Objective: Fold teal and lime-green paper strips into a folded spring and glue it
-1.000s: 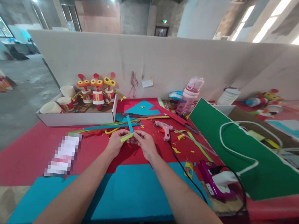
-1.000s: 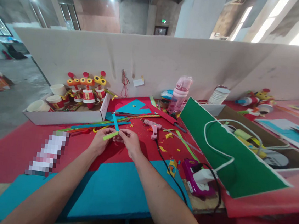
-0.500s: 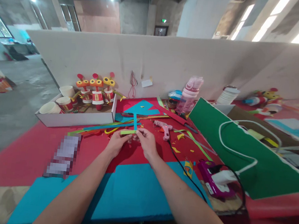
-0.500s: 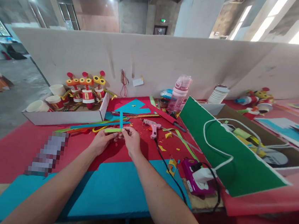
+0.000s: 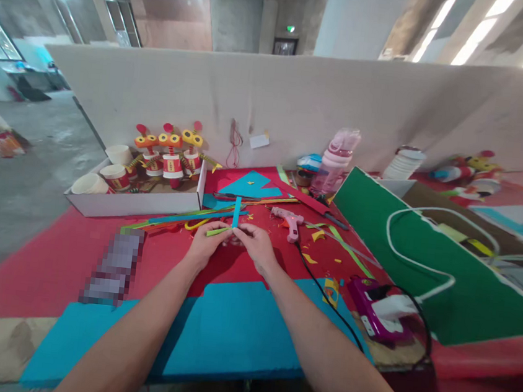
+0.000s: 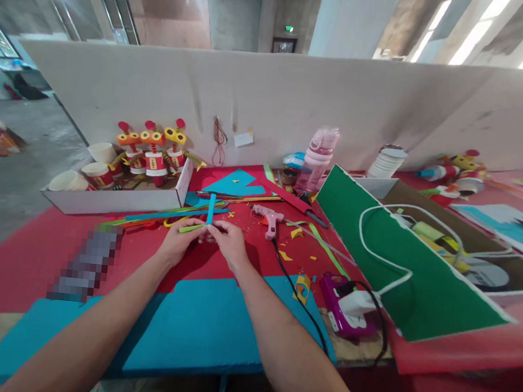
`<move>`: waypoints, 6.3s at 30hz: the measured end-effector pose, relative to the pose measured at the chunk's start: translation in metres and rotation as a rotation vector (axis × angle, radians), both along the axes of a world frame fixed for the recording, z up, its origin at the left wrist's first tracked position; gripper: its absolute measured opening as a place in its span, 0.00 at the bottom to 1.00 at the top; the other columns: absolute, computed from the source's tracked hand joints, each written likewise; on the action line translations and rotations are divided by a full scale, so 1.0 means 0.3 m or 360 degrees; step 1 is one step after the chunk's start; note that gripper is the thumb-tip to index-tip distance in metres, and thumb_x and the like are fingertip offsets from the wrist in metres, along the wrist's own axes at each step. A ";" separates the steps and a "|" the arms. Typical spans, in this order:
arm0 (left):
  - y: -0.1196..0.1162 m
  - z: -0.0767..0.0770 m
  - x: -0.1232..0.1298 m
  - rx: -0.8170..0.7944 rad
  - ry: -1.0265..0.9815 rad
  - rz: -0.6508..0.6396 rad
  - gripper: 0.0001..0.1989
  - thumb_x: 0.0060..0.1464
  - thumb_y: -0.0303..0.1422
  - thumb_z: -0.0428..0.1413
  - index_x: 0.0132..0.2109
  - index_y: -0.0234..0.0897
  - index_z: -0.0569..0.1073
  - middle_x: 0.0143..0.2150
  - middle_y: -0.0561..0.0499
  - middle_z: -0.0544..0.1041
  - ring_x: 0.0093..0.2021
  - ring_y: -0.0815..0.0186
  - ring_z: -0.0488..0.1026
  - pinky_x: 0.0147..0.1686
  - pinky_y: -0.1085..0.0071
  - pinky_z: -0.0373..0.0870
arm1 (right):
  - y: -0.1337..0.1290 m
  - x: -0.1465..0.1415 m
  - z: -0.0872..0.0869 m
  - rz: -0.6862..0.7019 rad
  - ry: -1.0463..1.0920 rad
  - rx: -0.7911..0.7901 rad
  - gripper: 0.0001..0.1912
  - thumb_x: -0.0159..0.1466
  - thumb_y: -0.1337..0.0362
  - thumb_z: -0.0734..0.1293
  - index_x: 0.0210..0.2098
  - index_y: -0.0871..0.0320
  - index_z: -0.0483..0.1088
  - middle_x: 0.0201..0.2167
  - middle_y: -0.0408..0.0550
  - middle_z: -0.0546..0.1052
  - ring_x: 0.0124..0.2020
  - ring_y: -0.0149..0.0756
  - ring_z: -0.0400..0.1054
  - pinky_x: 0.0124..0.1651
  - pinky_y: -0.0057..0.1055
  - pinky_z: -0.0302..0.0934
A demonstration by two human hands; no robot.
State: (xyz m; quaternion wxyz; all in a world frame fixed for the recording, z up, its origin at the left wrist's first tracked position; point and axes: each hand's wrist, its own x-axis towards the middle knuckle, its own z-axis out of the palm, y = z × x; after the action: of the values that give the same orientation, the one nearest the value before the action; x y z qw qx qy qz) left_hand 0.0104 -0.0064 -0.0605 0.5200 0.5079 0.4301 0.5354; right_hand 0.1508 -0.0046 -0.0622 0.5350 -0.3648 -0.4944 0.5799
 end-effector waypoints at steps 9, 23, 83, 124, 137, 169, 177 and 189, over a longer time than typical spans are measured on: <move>0.011 -0.011 -0.003 0.0076 0.0036 0.0055 0.11 0.41 0.36 0.63 0.30 0.32 0.77 0.21 0.52 0.71 0.22 0.71 0.65 0.24 0.74 0.61 | 0.011 0.007 -0.011 -0.0108 -0.0150 0.0115 0.13 0.49 0.55 0.71 0.28 0.58 0.74 0.23 0.42 0.75 0.26 0.33 0.71 0.34 0.31 0.68; 0.007 -0.004 -0.001 0.0081 -0.0152 0.0068 0.10 0.45 0.37 0.62 0.27 0.34 0.71 0.21 0.55 0.70 0.22 0.73 0.65 0.26 0.75 0.61 | 0.002 -0.007 -0.004 -0.0174 0.0041 -0.0101 0.17 0.44 0.55 0.74 0.25 0.59 0.68 0.20 0.42 0.74 0.24 0.33 0.71 0.33 0.32 0.69; -0.019 0.017 0.020 -0.0057 0.0016 -0.0160 0.13 0.40 0.35 0.63 0.35 0.34 0.75 0.27 0.50 0.74 0.27 0.68 0.69 0.28 0.73 0.65 | 0.010 0.004 -0.015 -0.0162 0.0394 -0.0279 0.18 0.44 0.54 0.74 0.27 0.57 0.66 0.20 0.39 0.72 0.23 0.29 0.69 0.34 0.31 0.68; 0.029 0.035 -0.081 0.0186 -0.0111 0.0568 0.13 0.44 0.39 0.61 0.22 0.33 0.70 0.17 0.55 0.67 0.19 0.74 0.62 0.22 0.76 0.59 | 0.038 0.029 -0.015 -0.0318 0.0252 -0.0148 0.13 0.47 0.59 0.72 0.26 0.58 0.66 0.19 0.40 0.73 0.24 0.31 0.72 0.32 0.29 0.66; -0.003 0.021 0.004 0.0169 0.0147 0.0223 0.14 0.48 0.42 0.57 0.34 0.34 0.73 0.20 0.55 0.69 0.16 0.74 0.62 0.15 0.77 0.57 | 0.024 -0.001 -0.010 -0.0217 0.0485 -0.0162 0.12 0.46 0.61 0.73 0.28 0.58 0.69 0.23 0.39 0.74 0.26 0.30 0.71 0.37 0.29 0.67; 0.003 -0.014 0.014 0.0145 0.0033 0.0043 0.14 0.47 0.42 0.58 0.32 0.34 0.70 0.23 0.54 0.71 0.21 0.72 0.66 0.22 0.76 0.63 | 0.013 -0.026 -0.037 -0.0106 0.0291 -0.0044 0.14 0.48 0.61 0.73 0.33 0.59 0.71 0.30 0.45 0.77 0.31 0.34 0.72 0.40 0.35 0.67; 0.006 -0.010 0.014 0.0113 0.0066 0.0066 0.13 0.45 0.40 0.60 0.30 0.34 0.70 0.21 0.55 0.71 0.21 0.72 0.66 0.22 0.76 0.63 | 0.012 -0.023 -0.024 -0.0165 0.0244 -0.0080 0.14 0.46 0.60 0.74 0.30 0.59 0.72 0.28 0.44 0.78 0.28 0.34 0.72 0.38 0.34 0.67; 0.000 -0.008 0.017 0.0018 -0.0049 0.0023 0.14 0.44 0.41 0.61 0.30 0.34 0.71 0.21 0.55 0.70 0.21 0.72 0.65 0.23 0.75 0.63 | 0.017 -0.022 -0.034 -0.0200 0.0121 -0.0057 0.12 0.48 0.60 0.72 0.29 0.61 0.74 0.26 0.46 0.78 0.27 0.34 0.71 0.37 0.33 0.66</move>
State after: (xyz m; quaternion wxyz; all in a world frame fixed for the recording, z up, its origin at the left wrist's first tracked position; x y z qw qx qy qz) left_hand 0.0155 -0.0064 -0.0629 0.5198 0.4994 0.4227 0.5493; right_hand 0.1443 0.0006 -0.0724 0.5821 -0.3824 -0.4394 0.5673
